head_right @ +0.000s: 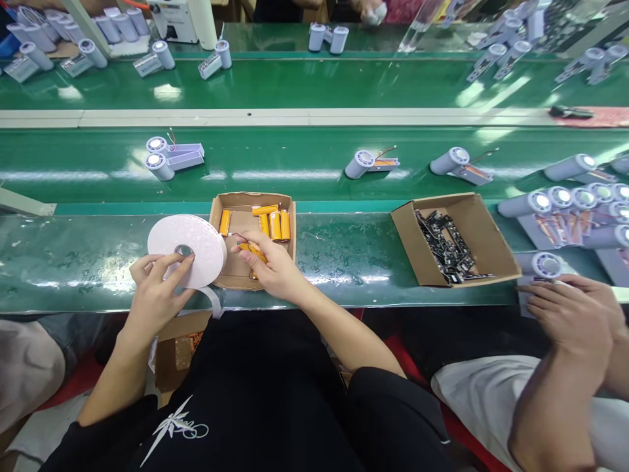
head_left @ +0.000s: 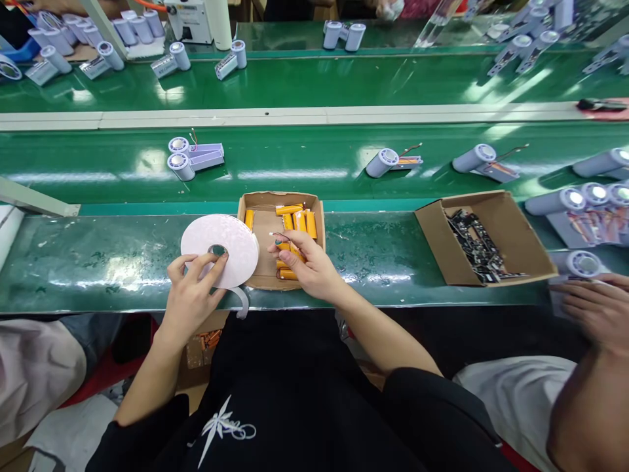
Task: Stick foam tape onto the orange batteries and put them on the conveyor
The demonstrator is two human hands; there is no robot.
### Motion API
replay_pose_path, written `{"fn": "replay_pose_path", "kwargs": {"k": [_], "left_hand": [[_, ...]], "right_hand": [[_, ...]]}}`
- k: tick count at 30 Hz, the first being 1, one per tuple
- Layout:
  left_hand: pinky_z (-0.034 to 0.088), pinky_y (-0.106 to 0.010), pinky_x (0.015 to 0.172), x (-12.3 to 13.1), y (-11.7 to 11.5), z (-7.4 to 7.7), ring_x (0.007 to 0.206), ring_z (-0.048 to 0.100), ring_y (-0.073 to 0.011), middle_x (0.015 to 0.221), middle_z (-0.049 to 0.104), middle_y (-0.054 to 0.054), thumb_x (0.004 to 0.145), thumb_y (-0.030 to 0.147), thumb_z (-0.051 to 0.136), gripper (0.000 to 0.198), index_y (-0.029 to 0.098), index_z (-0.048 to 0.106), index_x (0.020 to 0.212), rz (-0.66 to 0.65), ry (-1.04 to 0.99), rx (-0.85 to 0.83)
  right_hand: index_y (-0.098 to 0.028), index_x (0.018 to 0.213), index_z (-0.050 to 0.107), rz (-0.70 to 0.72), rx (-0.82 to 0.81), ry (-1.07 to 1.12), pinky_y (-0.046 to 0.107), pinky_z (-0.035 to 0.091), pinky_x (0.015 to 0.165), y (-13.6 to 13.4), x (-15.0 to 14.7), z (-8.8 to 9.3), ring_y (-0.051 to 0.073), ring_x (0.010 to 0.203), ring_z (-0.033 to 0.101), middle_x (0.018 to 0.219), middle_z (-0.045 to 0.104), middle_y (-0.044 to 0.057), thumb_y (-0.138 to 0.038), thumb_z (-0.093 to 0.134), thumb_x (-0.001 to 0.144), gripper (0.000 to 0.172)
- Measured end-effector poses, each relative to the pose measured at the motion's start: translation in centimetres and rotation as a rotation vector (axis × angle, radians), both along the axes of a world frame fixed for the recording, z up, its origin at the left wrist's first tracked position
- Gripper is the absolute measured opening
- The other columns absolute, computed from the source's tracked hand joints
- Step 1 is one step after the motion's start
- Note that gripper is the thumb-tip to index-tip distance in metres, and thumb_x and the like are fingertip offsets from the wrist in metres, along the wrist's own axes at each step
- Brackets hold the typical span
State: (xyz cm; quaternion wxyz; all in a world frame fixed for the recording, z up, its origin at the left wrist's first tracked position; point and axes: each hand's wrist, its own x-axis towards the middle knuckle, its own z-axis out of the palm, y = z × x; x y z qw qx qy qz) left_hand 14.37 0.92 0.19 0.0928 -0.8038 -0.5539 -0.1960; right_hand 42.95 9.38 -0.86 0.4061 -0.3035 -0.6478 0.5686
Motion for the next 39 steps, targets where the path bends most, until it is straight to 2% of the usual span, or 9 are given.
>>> {"fn": "replay_pose_path", "kwargs": {"k": [5, 8, 15, 21, 26, 29, 33, 36, 39], "left_hand": [[0.049, -0.050, 0.108, 0.1, 0.0, 0.3, 0.129, 0.051, -0.0376, 0.131, 0.074, -0.016, 0.096, 0.020, 0.080, 0.054, 0.023, 0.069, 0.148, -0.008, 0.011, 0.025], [0.049, -0.050, 0.108, 0.2, -0.1, 0.9, 0.128, 0.053, -0.0368, 0.131, 0.075, -0.015, 0.094, 0.019, 0.081, 0.058, 0.025, 0.068, 0.150, -0.005, 0.005, 0.053], [0.047, -0.047, 0.107, 0.8, -0.1, 1.6, 0.127, 0.053, -0.0355, 0.129, 0.075, -0.013, 0.095, 0.018, 0.082, 0.058, 0.025, 0.066, 0.151, -0.039, 0.042, 0.071], [0.047, -0.046, 0.105, 1.9, 0.1, 2.1, 0.122, 0.053, -0.0332, 0.130, 0.078, -0.011, 0.095, 0.014, 0.081, 0.067, 0.027, 0.062, 0.158, -0.060, 0.064, 0.106], [0.042, -0.052, 0.115, 2.2, 0.5, 2.3, 0.113, 0.046, -0.0317, 0.121, 0.081, -0.005, 0.093, 0.013, 0.081, 0.077, 0.037, 0.058, 0.164, -0.015, 0.082, 0.227], [0.034, -0.060, 0.117, 3.7, 0.5, 1.3, 0.111, 0.046, -0.0329, 0.118, 0.078, -0.008, 0.095, 0.034, 0.085, 0.065, 0.036, 0.065, 0.157, 0.055, 0.072, 0.256], [0.039, -0.055, 0.101, 6.8, -1.3, -0.9, 0.109, 0.049, -0.0346, 0.111, 0.070, -0.017, 0.094, 0.060, 0.082, 0.064, 0.023, 0.074, 0.145, 0.201, -0.053, 0.261], [0.040, -0.051, 0.097, 5.5, -3.1, -1.9, 0.106, 0.052, -0.0328, 0.110, 0.070, -0.017, 0.095, 0.055, 0.081, 0.056, 0.024, 0.076, 0.141, 0.209, -0.073, 0.106], [0.040, -0.058, 0.105, -0.9, -3.2, -2.2, 0.120, 0.053, -0.0394, 0.125, 0.073, -0.019, 0.091, 0.055, 0.083, 0.057, 0.024, 0.078, 0.139, 0.332, -0.015, -0.150]], "right_hand": [[-0.029, 0.123, 0.076, -0.155, 0.144, 0.076, 0.047, 0.061, 0.112, 0.4, 0.0, -0.1, 0.023, 0.126, 0.073, 0.129, 0.077, 0.009, -0.056, 0.063, 0.111, 0.032], [-0.032, 0.116, 0.083, -0.240, 0.223, 0.092, 0.046, 0.065, 0.107, 0.6, 0.2, 0.3, 0.023, 0.115, 0.077, 0.119, 0.081, 0.006, -0.054, 0.073, 0.106, 0.026], [-0.030, 0.134, 0.079, -0.347, 0.105, -0.033, 0.039, 0.072, 0.090, -0.4, 0.3, 1.3, 0.021, 0.092, 0.084, 0.114, 0.088, 0.003, -0.059, 0.071, 0.106, 0.041], [-0.028, 0.141, 0.070, -0.313, 0.079, -0.105, 0.041, 0.070, 0.097, -1.1, -0.7, 1.2, 0.023, 0.099, 0.083, 0.118, 0.086, 0.006, -0.056, 0.054, 0.114, 0.042], [-0.026, 0.145, 0.063, -0.080, -0.074, -0.001, 0.041, 0.071, 0.095, -0.1, -0.3, 1.1, 0.021, 0.092, 0.081, 0.102, 0.083, 0.001, -0.058, 0.079, 0.098, 0.059], [-0.030, 0.135, 0.061, -0.262, -0.170, 0.278, 0.046, 0.070, 0.101, -0.8, -2.5, 0.5, 0.025, 0.104, 0.083, 0.113, 0.083, 0.004, -0.061, 0.089, 0.088, 0.063], [-0.035, 0.133, 0.051, -0.559, -0.262, 0.595, 0.054, 0.067, 0.108, -1.6, -5.2, 0.3, 0.026, 0.118, 0.082, 0.129, 0.081, 0.005, -0.060, 0.087, 0.090, 0.062], [-0.036, 0.125, 0.057, -0.595, -0.177, 0.622, 0.041, 0.071, 0.095, 0.5, -1.6, 2.2, 0.020, 0.107, 0.083, 0.119, 0.081, 0.000, -0.053, 0.090, 0.087, 0.053], [-0.040, 0.113, 0.062, -0.803, 0.116, 0.679, 0.020, 0.066, 0.079, 3.6, 5.4, 4.4, 0.009, 0.097, 0.081, 0.114, 0.078, -0.009, -0.050, 0.101, 0.076, 0.055]]}}
